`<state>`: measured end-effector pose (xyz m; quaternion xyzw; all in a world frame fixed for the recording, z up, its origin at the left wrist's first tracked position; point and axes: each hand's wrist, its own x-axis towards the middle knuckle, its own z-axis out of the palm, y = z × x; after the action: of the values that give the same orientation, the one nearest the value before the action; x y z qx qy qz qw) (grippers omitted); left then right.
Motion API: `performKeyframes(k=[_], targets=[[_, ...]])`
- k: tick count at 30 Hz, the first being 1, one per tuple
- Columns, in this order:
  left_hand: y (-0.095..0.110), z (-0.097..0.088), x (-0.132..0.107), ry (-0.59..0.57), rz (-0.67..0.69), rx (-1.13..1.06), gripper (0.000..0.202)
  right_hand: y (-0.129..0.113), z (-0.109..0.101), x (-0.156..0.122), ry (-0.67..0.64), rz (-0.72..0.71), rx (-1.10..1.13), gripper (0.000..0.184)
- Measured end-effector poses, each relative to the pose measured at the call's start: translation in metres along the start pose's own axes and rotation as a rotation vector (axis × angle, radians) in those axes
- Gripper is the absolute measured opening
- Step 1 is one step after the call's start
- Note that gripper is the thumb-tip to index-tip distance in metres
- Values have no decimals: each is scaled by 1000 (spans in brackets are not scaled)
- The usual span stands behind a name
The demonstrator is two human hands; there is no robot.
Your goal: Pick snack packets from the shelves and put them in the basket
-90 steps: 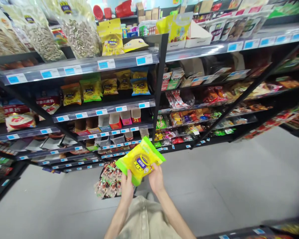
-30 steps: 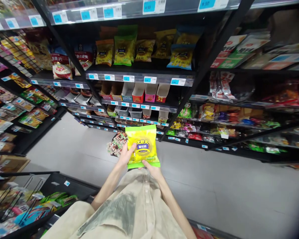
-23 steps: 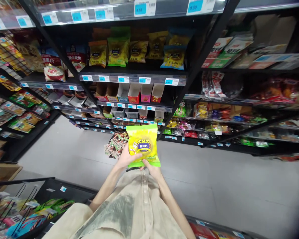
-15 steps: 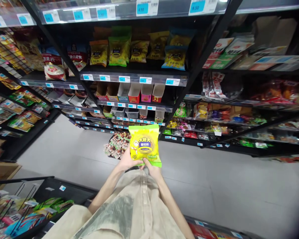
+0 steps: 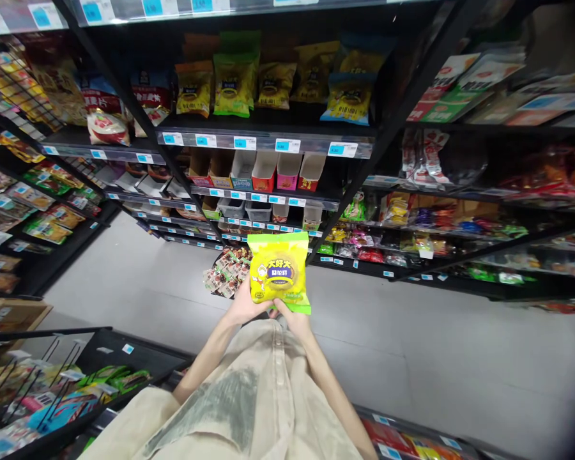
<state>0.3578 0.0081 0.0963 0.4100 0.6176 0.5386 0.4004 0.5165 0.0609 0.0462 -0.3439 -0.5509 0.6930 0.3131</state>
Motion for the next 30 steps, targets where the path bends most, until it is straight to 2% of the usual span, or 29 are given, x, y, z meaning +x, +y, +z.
performKeyframes(k=[5, 8, 10, 12, 15, 20, 24, 26, 30], targets=[[-1, 4, 3, 16, 43, 40, 87, 8, 2, 5, 109, 7, 59, 48], [-2, 5, 6, 29, 48, 37, 89, 9, 3, 9, 210, 3, 108, 35], [-1, 5, 9, 24, 55, 34, 91, 7, 3, 11, 251, -19, 140, 40], [0, 4, 10, 11, 63, 36, 95, 6, 2, 12, 249, -21, 151, 51], [0, 2, 10, -6, 48, 20, 101, 8, 0, 10, 224, 10, 152, 55], [-1, 7, 13, 48, 7, -48, 112, 16, -1, 10, 207, -18, 160, 48], [-4, 14, 19, 90, 26, -1, 113, 16, 1, 16, 267, -94, 183, 40], [-6, 15, 21, 99, 43, 45, 105, 11, 2, 18, 297, -113, 161, 39], [-6, 15, 21, 76, 102, 112, 72, -2, 5, 15, 328, -131, 91, 42]])
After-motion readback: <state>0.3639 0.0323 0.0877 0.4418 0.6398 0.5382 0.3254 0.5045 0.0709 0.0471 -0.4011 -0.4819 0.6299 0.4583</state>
